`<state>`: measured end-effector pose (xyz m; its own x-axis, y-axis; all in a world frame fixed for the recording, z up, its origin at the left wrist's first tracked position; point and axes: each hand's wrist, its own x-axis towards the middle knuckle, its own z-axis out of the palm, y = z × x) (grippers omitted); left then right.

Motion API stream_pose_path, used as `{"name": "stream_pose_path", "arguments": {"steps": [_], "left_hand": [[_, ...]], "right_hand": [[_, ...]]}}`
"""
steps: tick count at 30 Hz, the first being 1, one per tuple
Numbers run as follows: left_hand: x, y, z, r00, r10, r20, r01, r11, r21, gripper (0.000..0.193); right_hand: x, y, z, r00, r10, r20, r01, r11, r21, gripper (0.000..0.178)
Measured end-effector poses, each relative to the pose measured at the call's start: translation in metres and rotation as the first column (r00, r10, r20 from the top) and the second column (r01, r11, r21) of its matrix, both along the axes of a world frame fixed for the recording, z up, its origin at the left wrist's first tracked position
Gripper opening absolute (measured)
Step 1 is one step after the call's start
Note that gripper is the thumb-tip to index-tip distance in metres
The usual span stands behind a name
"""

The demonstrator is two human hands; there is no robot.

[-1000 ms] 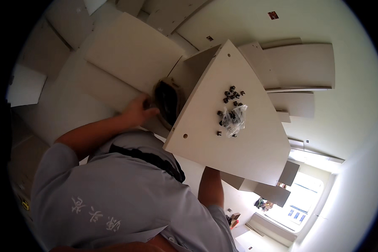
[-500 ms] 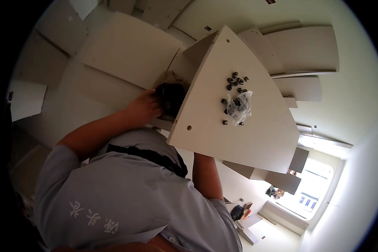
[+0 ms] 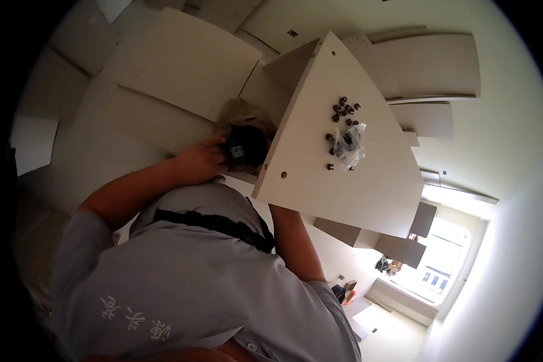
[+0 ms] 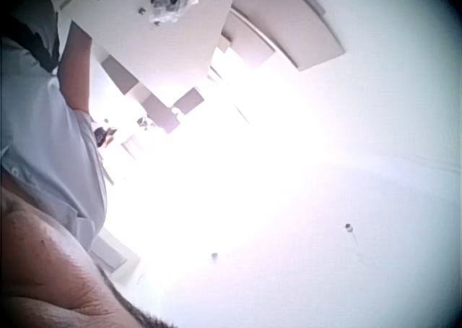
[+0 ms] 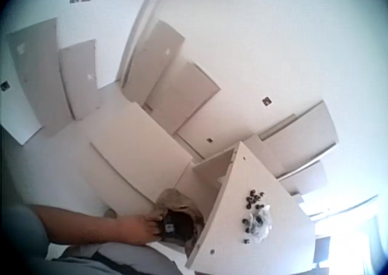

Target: The person retrieves an electric drill and a bag of components, then positions a small wooden panel against a larger cabinet frame and drills holes into the panel.

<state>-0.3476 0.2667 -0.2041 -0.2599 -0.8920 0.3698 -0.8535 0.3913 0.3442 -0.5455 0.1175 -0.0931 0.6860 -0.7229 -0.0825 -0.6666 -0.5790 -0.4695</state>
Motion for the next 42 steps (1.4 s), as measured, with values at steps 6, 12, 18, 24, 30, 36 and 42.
{"name": "stream_pose_path", "arguments": {"steps": [6,12,18,24,30,36,42], "left_hand": [[-0.011,0.012,-0.011,0.995,0.078,-0.067,-0.075,0.996,0.051,0.023],[-0.016,0.014,0.01,0.987,0.143,-0.077,-0.148,0.986,-0.075,0.039],[-0.037,0.008,0.025,0.958,0.286,-0.027,-0.285,0.958,0.036,0.068],[-0.063,0.023,-0.003,0.935,0.34,0.099,-0.35,0.929,0.117,0.067],[-0.08,0.03,0.008,0.897,0.441,-0.012,-0.436,0.891,0.128,0.063],[-0.092,0.025,-0.004,0.854,0.488,-0.179,-0.491,0.87,0.029,0.062],[-0.093,0.029,-0.005,0.838,0.485,-0.249,-0.52,0.849,-0.094,0.06]], "right_hand": [[-0.029,-0.007,-0.026,0.988,0.118,-0.101,-0.142,0.947,-0.286,0.065],[-0.02,0.005,-0.027,0.971,0.223,-0.084,-0.236,0.947,-0.218,0.064],[-0.025,0.009,-0.042,0.963,0.268,-0.026,-0.263,0.918,-0.296,0.057],[-0.042,-0.031,-0.065,0.927,0.371,0.055,-0.316,0.85,-0.421,0.044],[-0.03,-0.011,-0.036,0.964,0.229,-0.138,-0.247,0.961,-0.128,0.043],[-0.038,-0.027,-0.019,0.937,0.163,-0.309,-0.184,0.982,-0.041,0.055],[-0.038,-0.011,-0.025,0.965,0.256,-0.051,-0.259,0.913,-0.314,0.031]]}}
